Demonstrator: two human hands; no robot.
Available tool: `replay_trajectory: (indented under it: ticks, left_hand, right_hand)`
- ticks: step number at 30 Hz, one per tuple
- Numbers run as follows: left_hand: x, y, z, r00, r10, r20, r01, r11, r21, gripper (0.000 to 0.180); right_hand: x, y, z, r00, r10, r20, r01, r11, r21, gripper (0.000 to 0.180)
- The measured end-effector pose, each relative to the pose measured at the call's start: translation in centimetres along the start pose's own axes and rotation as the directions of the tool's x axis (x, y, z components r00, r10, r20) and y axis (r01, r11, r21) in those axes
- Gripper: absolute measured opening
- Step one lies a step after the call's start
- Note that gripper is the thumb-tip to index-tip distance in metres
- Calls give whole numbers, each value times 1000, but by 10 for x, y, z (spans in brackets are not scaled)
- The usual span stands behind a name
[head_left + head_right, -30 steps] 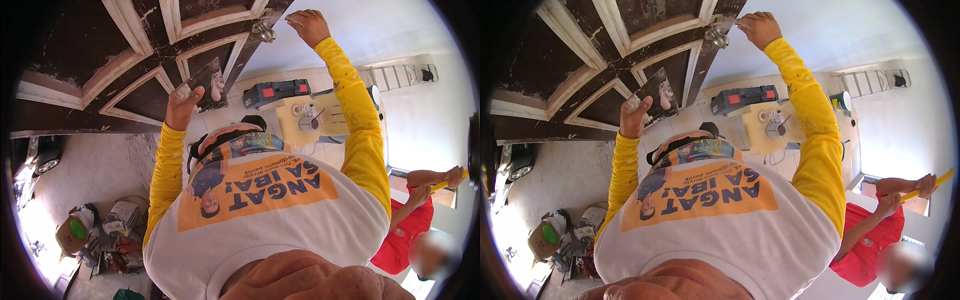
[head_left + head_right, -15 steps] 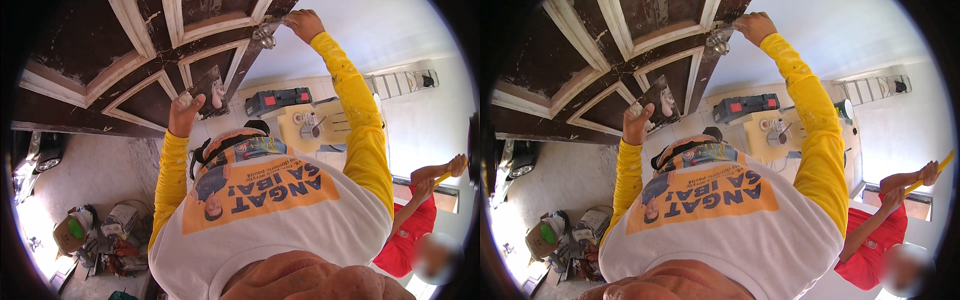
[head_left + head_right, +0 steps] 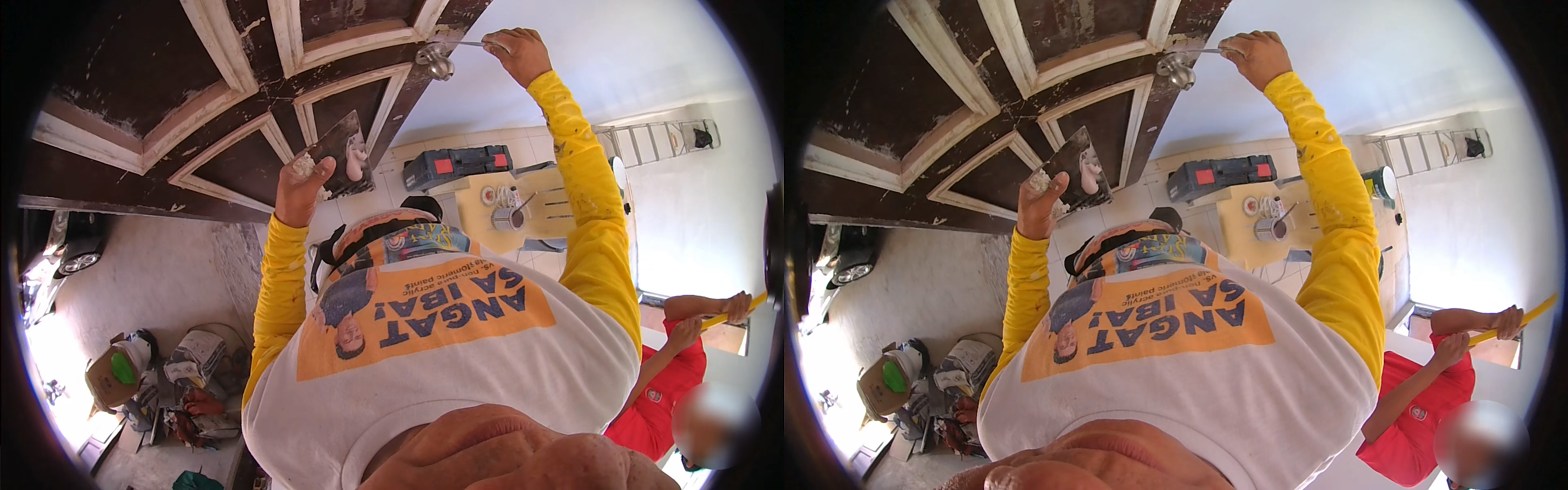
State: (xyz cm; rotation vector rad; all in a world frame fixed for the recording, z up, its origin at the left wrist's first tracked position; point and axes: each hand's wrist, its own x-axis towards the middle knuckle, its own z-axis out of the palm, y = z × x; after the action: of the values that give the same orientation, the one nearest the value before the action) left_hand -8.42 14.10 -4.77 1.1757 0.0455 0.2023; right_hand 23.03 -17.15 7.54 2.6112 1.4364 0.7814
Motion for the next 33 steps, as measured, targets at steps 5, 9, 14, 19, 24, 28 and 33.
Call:
replay_trajectory:
  ticks: [5, 9, 14, 19, 24, 28, 33]
  left_hand:
    - [4, 0, 3, 1000, -10, 0, 10, 1000, 22, 25]
    - [5, 0, 1, 1000, -13, 4, 13, 998, 68, 33]
    - [3, 0, -1, 998, 55, 26, -58, 992, 115, 33]
    - [5, -1, 0, 999, 42, -2, -42, 997, 59, 29]
    - [8, 2, 6, 1000, 3, -31, -2, 1000, 26, 22]
    - [12, -1, 3, 1000, -20, -24, 21, 999, 28, 22]
    - [16, 3, 4, 1000, 3, -11, -2, 998, 55, 21]
  right_hand:
    - [15, 12, 7, 997, -2, 76, 4, 1000, -30, 19]
    - [28, 13, 7, 981, 14, 192, -10, 1000, -20, 21]
    - [39, 11, 4, 967, 58, 250, -67, 997, 28, 20]
    - [45, 9, 6, 967, 67, 247, -75, 997, 25, 21]
    - [46, 8, 12, 975, 74, 210, -77, 997, 9, 20]
    - [51, 6, 10, 969, 108, 221, -113, 994, 9, 21]
    - [45, 10, 20, 981, 124, 147, -126, 992, 6, 23]
